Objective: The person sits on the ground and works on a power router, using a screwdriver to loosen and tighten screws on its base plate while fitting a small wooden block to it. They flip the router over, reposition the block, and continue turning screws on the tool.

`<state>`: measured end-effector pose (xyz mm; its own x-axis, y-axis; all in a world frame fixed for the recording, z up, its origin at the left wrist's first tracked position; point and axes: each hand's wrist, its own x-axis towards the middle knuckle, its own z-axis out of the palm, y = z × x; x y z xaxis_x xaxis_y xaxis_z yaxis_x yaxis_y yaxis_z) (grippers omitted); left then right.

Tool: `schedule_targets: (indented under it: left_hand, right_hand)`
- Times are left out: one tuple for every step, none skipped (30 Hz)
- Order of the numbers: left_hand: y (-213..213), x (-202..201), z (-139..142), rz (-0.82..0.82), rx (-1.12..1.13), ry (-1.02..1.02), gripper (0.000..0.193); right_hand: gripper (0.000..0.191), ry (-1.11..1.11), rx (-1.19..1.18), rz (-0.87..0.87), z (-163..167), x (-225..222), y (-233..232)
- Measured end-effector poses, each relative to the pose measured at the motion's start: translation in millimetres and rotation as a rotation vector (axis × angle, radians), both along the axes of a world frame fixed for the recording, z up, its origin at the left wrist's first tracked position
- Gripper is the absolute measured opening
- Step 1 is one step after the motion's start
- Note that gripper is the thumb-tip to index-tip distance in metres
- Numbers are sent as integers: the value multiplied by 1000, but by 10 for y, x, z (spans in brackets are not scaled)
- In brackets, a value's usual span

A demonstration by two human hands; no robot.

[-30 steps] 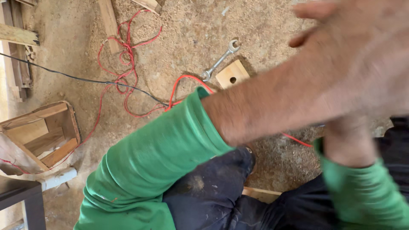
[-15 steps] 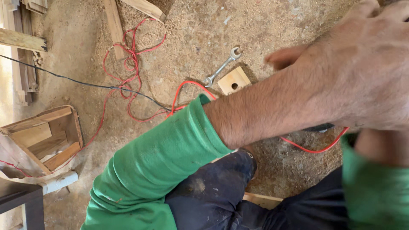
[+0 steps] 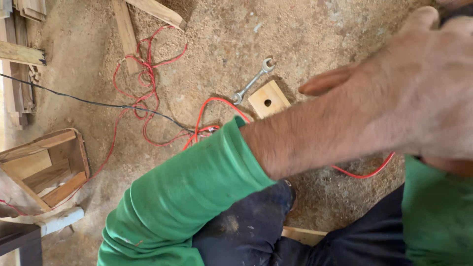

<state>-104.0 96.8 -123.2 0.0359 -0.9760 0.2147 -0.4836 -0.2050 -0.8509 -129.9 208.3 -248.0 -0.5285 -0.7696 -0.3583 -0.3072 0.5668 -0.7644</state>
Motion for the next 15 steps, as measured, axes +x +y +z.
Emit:
schedule_targets:
  left_hand:
    - [-45, 21, 32, -54, 3, 30, 51]
    - [-99, 36, 43, -121, 16, 55, 49]
    - [-137, 63, 38, -195, 39, 80, 48]
    - [-157, 90, 18, -337, 117, 128, 47]
    - [-182, 109, -13, -504, 227, 190, 45]
    - [-197, 118, -46, -622, 307, 236, 44]
    - [-174, 125, -63, -610, 267, 216, 42]
    - [-155, 133, -75, -584, 228, 187, 41]
    - [-128, 142, -77, -522, 167, 132, 40]
    - [-117, 152, -69, -472, 141, 100, 38]
    - [-116, 151, -49, -418, 116, 75, 37]
    - [-123, 159, -19, -380, 108, 62, 36]
    - [-144, 151, 23, -383, 118, 81, 35]
    - [-177, 155, 66, -372, 127, 102, 33]
    - [-217, 146, 119, -360, 125, 116, 32]
  right_hand:
    - [38, -1, 4, -4, 59, 47, -32]
    - [38, -4, 6, 6, 124, 147, -71]
    - [38, -12, 0, 16, 200, 231, -116]
    - [38, -20, -1, 33, 248, 408, -143]
    - [38, -30, 3, 50, 279, 582, -169]
    - [38, -35, 8, 63, 333, 666, -145]
    - [38, -45, 1, 78, 353, 665, -143]
    - [38, -44, 16, 72, 357, 655, -122]
    - [38, -39, 22, 56, 338, 551, -105]
    - [38, -34, 23, 34, 301, 383, -117]
    - [38, -28, 21, 24, 237, 254, -133]
    - [38, -24, 27, 17, 190, 170, -110]
    - [38, -24, 37, 15, 133, 136, -99]
    - [38, -21, 33, 19, 99, 98, -83]
    - [38, -22, 33, 23, 82, 119, -53]
